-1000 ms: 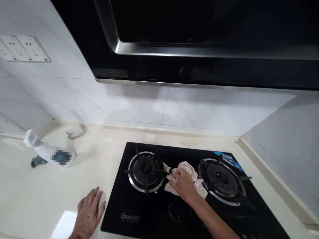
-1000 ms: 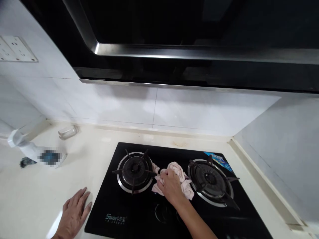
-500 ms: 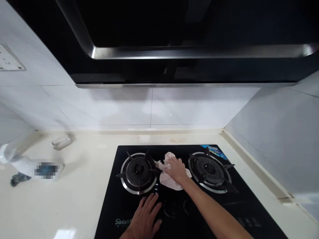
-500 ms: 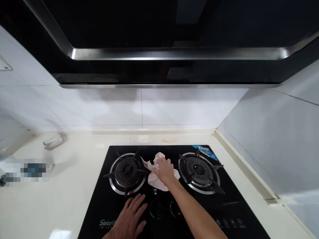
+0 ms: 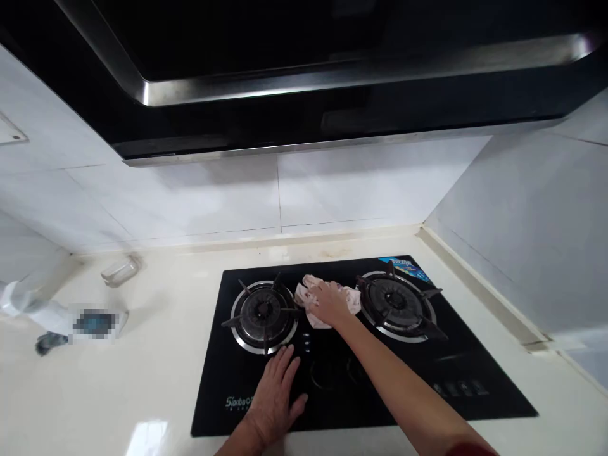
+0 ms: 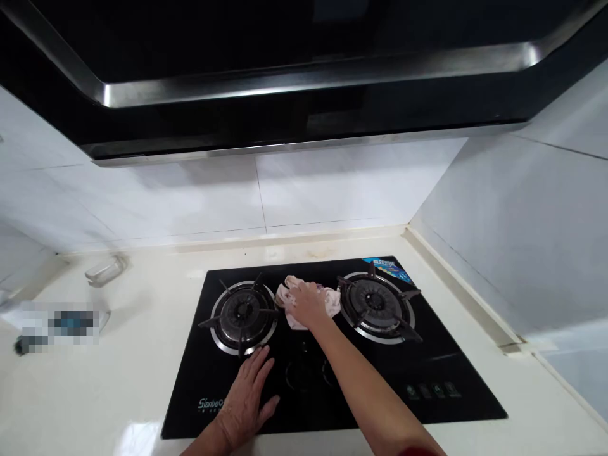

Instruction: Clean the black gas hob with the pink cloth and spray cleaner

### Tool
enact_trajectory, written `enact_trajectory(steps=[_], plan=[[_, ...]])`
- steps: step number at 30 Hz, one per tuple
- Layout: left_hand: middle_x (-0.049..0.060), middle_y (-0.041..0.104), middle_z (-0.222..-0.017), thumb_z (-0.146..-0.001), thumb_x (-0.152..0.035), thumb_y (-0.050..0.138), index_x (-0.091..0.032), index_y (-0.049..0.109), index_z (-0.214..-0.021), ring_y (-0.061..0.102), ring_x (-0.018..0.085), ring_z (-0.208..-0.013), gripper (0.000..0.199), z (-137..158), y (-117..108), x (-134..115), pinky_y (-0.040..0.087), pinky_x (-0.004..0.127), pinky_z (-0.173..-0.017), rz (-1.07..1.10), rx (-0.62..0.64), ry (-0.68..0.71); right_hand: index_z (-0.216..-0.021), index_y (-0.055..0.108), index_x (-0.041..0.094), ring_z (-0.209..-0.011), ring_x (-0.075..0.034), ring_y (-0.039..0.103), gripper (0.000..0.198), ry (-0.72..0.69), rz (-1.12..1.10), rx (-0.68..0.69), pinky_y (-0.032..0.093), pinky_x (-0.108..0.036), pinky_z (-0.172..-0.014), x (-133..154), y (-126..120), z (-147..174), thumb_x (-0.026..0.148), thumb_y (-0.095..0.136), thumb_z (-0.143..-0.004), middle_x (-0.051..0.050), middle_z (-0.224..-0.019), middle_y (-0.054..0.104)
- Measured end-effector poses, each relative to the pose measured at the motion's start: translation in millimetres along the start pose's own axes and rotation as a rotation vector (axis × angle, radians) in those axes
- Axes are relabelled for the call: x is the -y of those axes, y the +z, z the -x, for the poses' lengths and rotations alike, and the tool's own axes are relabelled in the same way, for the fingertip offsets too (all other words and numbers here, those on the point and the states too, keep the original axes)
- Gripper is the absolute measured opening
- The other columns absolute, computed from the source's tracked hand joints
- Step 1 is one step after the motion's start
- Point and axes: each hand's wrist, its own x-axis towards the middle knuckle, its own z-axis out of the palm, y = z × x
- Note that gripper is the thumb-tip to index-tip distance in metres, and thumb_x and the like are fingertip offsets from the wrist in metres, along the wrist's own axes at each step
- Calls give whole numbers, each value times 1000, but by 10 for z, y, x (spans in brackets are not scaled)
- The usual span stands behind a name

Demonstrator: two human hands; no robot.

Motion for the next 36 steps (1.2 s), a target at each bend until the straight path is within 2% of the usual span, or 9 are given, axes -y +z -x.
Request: enact_trajectory(steps=[3, 6, 11, 14, 18, 22, 28, 32, 36], plan=[[21, 27, -165, -82, -34, 72, -18, 22, -158, 25, 39, -152, 92, 32, 36, 6, 37, 63, -116, 46, -48, -2, -128, 62, 31, -126, -37, 41, 44, -106, -2, -7, 32, -57, -102, 76, 157, 561, 38, 60, -85, -7, -146, 51], [23, 23, -165, -78, -40, 77, -18, 13, -160, 22, 42, -153, 107, 67, 58, 11, 35, 65, -116, 84, -101, 43, -121, 66, 29, -126, -37, 42, 40, -235, -58, 2, 33, -57, -102, 223, 269, 902, 38, 63, -82, -8, -149, 49], [23, 24, -164, -75, -39, 81, -18, 10, -161, 20, 41, -154, 114, -58, -14, -108, 35, 64, -116, 124, -178, 14, -97, 71, 26, -112, -25, 54, 20, -457, -350, 12, 39, -45, -101, 354, 247, 831, 30, 56, -86, -5, -120, 65], [23, 24, -165, -75, -35, 81, -19, 7, -161, 19, 39, -154, 115, -308, -59, -226, 34, 63, -117, 110, -154, -48, -103, 70, 21, -107, -21, 57, 33, -296, -467, -114, 44, -37, -97, 224, 200, 679, 21, 39, -91, -9, -117, 64], [22, 26, -165, -69, -39, 87, -26, 16, -160, 28, 43, -151, 116, -629, -39, -265, 40, 63, -110, 47, 26, -113, -121, 66, 20, -111, -25, 58, 40, 10, -179, -57, 43, -40, -96, 84, 185, 657, 24, 34, -98, -13, -123, 63], [21, 44, -153, -68, -32, 84, -23, 36, -152, 42, 44, -141, 97, -689, -1, -158, 45, 61, -104, 11, 89, -124, -115, 70, 17, -112, -27, 61, 35, -14, -39, 47, 44, -38, -95, 243, 151, 754, 20, 40, -97, -15, -122, 66], [22, 49, -144, -71, -20, 68, -19, 42, -141, 51, 40, -131, 75, -224, -51, 43, 44, 62, -105, 79, -62, -7, -124, 66, 9, -120, -30, 58, 37, -111, 6, 66, 39, -42, -107, 750, 167, 987, 17, 46, -94, -19, -127, 66], [18, 50, -146, -72, -20, 66, -23, 45, -139, 52, 37, -130, 71, 342, -211, 193, 47, 57, -104, 113, -48, 51, -125, 65, 7, -124, -35, 55, 39, -91, -27, 8, 39, -50, -109, 1162, 440, 1344, 21, 48, -93, -23, -129, 63], [17, 56, -142, -73, -24, 69, -24, 53, -132, 57, 34, -125, 61, 885, -492, 428, 52, 49, -96, 57, -18, 79, -132, 62, 15, -132, -36, 47, 44, -39, -209, -80, 34, -54, -114, 1630, 728, 1731, 36, 52, -95, -20, -140, 56]])
